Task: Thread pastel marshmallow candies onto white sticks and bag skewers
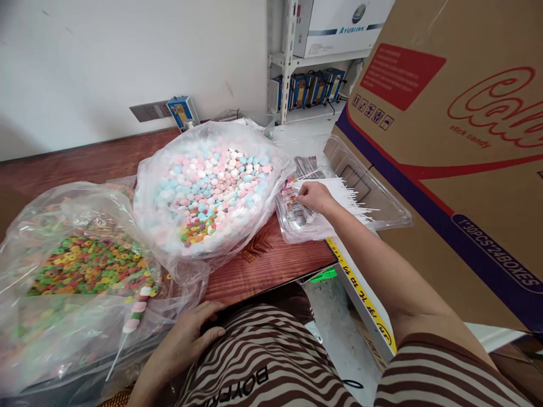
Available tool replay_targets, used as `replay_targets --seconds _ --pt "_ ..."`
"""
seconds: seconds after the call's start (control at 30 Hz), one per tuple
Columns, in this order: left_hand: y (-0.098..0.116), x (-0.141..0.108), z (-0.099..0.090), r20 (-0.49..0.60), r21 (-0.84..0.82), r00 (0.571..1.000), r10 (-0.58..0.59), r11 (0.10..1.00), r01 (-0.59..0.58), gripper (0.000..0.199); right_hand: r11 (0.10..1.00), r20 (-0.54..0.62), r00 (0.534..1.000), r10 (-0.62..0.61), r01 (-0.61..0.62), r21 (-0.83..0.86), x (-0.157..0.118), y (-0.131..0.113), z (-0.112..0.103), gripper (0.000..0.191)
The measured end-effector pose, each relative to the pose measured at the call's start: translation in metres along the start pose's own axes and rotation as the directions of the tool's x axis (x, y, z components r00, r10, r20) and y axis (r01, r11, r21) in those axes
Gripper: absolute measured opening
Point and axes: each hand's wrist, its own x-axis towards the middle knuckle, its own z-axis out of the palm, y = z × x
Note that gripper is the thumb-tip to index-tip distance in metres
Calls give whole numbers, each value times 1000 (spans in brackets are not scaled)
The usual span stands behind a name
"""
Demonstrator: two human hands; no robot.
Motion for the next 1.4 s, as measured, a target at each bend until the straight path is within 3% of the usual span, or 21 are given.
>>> replay_targets --seconds 0.23,0.33,0.37,0.47,0.53,0.6,0.63,0.7,0.83,0.87,0.93,1.0,1.03,1.1,1.13,1.17,1.23,1.27,1.3,1.33,1.4 --pt "10 8 0 8 7 999 46 999 -46 35 929 -50 998 42 -20 371 -11 -14 -13 16" --pt "15 12 1 -77 -121 995 64 990 -73 37 865 -115 993 7 51 498 -46 -28 -23 12" --pt "18 14 2 -123 -202 990 68 975 -92 41 767 -123 991 -50 117 631 -64 -36 -22 12" --pt "34 25 8 -215 -543 971 106 813 -209 60 559 -4 949 -316 189 807 -128 -64 3 17" --pt "46 34 12 -256 -760 960 116 590 -274 67 515 69 907 -415 172 840 -166 -81 33 15" --pt "52 39 11 -368 -829 929 -45 468 -306 51 525 200 862 -465 87 847 -190 -89 63 13" --pt "52 39 8 -423 -822 897 -127 472 -320 40 540 235 841 -487 78 838 -196 -90 74 12" --pt "48 33 -1 -498 -739 846 -187 602 -302 26 563 272 809 -521 87 822 -197 -90 88 18" --pt "31 12 -24 -453 -244 891 -4 962 -120 14 576 232 768 -596 208 791 -177 -93 87 58" --pt "28 8 -28 -432 -99 901 37 991 -89 14 582 233 732 -641 265 768 -174 -97 86 58" --pt "28 2 -30 -420 99 902 103 993 -67 14 591 279 634 -721 352 726 -171 -108 89 36" --pt "32 -4 -27 -533 142 838 118 989 -49 10 613 327 594 -735 376 695 -171 -118 96 11" --pt "35 -8 -23 -643 104 760 98 994 -40 8 627 325 619 -715 362 689 -171 -122 101 10" --pt "40 -17 -11 -849 -78 528 -30 995 -69 10 631 280 713 -643 287 721 -171 -127 109 16" --pt "41 -22 -5 -879 -207 459 -130 971 -121 14 611 254 755 -604 234 756 -170 -128 111 18" --pt "40 -25 2 -839 -358 492 -232 916 -179 17 580 239 783 -575 183 793 -170 -129 111 20" --pt "36 -25 15 -560 -692 756 -339 693 -201 25 522 243 791 -561 110 846 -169 -131 109 24" --pt "33 -22 20 -399 -821 860 -317 542 -180 35 508 259 777 -574 89 857 -170 -133 107 26" --pt "30 -18 23 -304 -900 911 -277 397 -180 48 504 284 754 -593 73 861 -171 -135 105 26" --pt "27 -13 25 -294 -936 921 -255 274 -223 57 507 308 725 -617 66 860 -173 -137 104 26" --pt "25 -2 25 -440 -898 836 -328 144 -416 51 520 335 679 -653 81 850 -178 -141 103 25"
